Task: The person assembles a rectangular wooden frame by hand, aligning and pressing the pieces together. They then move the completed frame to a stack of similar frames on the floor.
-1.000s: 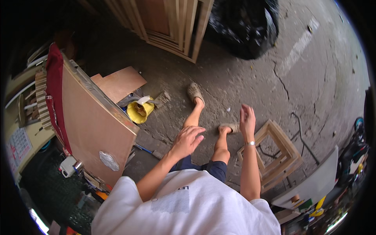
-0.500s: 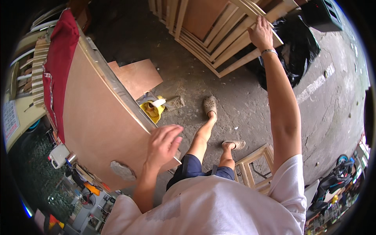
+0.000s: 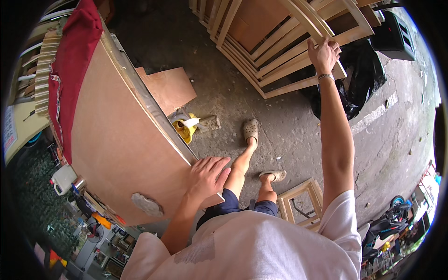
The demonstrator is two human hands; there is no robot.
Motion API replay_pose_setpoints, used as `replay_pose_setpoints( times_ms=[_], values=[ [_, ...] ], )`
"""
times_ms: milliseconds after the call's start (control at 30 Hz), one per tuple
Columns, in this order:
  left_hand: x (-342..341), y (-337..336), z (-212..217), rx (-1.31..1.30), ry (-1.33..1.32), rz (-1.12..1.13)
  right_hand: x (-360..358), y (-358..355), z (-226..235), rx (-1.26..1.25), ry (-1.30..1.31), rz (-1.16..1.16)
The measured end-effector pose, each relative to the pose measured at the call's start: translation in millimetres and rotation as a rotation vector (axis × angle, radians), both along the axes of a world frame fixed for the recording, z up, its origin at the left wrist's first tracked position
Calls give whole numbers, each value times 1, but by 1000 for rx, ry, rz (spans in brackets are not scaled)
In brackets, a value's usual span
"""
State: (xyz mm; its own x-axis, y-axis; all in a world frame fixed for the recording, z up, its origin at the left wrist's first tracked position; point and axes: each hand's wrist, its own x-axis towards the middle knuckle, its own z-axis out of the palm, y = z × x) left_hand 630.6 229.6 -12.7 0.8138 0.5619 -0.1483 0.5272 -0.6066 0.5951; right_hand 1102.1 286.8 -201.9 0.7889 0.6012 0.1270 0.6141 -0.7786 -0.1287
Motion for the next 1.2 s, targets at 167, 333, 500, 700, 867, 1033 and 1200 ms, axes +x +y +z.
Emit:
replay_pose_setpoints(
  times_ms=[167, 333, 500, 700, 867, 1033, 1200],
  values=[
    [2, -4, -2, 7, -2, 45, -64, -4, 34, 4, -27, 79],
    [6, -5, -1, 9, -8, 56, -125, 24, 56, 52, 564, 251],
    [5, -6, -1, -24, -26, 71, -158, -25, 88, 183, 615, 317],
    [1, -18, -6, 38, -39, 109, -194, -236, 168, 228, 786, 129],
    [-3, -19, -20, 24, 35, 123, -237, -427, 209, 294, 817, -181],
    [-20, -14, -35, 87, 113, 142, -296, -594, 243, 309, 804, -592],
    [-30, 11, -50, 244, 99, 94, -368, -765, 222, 447, 707, -928]
  ],
)
